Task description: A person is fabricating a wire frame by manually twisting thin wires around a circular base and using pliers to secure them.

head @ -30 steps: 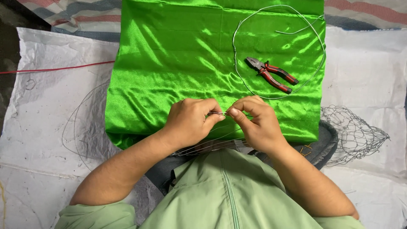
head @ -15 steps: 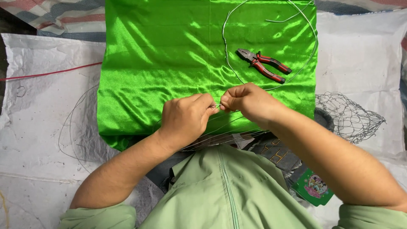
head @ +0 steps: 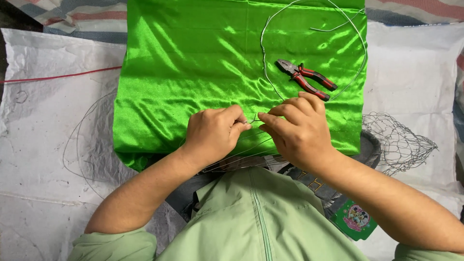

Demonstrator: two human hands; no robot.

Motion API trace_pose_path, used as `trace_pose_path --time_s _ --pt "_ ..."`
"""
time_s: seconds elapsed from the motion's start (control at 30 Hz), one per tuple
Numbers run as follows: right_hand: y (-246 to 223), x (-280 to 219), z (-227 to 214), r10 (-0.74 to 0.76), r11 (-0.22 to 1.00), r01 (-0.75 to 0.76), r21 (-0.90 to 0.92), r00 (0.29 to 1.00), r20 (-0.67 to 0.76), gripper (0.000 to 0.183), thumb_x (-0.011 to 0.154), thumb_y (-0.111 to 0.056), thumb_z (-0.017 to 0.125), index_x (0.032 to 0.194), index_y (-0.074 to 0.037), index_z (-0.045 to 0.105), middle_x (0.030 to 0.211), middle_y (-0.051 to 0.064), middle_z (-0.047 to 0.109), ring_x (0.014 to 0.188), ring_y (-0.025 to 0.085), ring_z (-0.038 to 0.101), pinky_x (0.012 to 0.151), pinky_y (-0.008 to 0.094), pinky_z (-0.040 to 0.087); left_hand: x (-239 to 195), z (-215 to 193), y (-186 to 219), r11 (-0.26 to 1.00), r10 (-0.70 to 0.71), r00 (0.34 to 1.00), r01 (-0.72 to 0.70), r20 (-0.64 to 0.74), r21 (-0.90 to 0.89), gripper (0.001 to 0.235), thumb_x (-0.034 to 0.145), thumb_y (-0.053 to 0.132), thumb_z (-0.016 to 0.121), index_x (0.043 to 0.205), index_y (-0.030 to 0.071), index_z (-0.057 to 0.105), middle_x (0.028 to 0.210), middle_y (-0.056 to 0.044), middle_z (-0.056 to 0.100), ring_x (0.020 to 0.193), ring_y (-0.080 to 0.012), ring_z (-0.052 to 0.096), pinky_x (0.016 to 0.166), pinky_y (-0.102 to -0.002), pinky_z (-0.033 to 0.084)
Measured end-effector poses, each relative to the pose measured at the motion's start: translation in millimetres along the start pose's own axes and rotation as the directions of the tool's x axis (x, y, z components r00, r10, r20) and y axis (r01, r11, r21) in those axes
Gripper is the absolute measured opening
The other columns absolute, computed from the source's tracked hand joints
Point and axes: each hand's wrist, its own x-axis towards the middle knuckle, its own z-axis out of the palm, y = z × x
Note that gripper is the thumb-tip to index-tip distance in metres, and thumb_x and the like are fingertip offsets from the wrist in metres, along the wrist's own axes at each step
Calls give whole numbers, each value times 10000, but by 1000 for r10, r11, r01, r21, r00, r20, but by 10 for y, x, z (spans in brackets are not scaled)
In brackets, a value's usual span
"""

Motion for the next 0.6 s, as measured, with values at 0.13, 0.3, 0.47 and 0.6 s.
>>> trace_pose_path --time_s 0.13,0.3,0.47,0.6 --pt "-52 84 53 -83 994 79 -79 996 -43 28 943 -203 786 967 -189 795 868 -20 668 859 194 595 1015 473 469 4 6 30 1000 4 1000 -4 10 17 121 919 305 724 898 197 676 725 -29 738 711 -312 752 623 -472 600" --pt "-138 188 59 -279 936 260 -239 959 -49 93 955 -44 705 862 -40 714 827 96 582 782 261 585 883 452 563 -5 167 -34 993 83 993 -75 -89 95 119 915 320 686 858 229 634 682 -8 682 665 -305 725 575 -467 590" --pt "-79 158 134 -205 976 205 -68 979 -4 109 935 7 595 890 -33 686 828 97 539 783 290 577 774 442 547 17 252 -56 990 105 983 -89 -148 110 122 907 299 691 829 242 616 666 16 648 652 -282 715 554 -443 585" --pt "-27 69 174 79 945 -126 302 983 165 65 895 24 678 857 -28 691 748 85 596 724 317 595 658 443 530 5 248 -19 982 161 963 -135 -216 131 157 895 251 719 793 217 604 616 20 597 580 -273 690 512 -406 567"
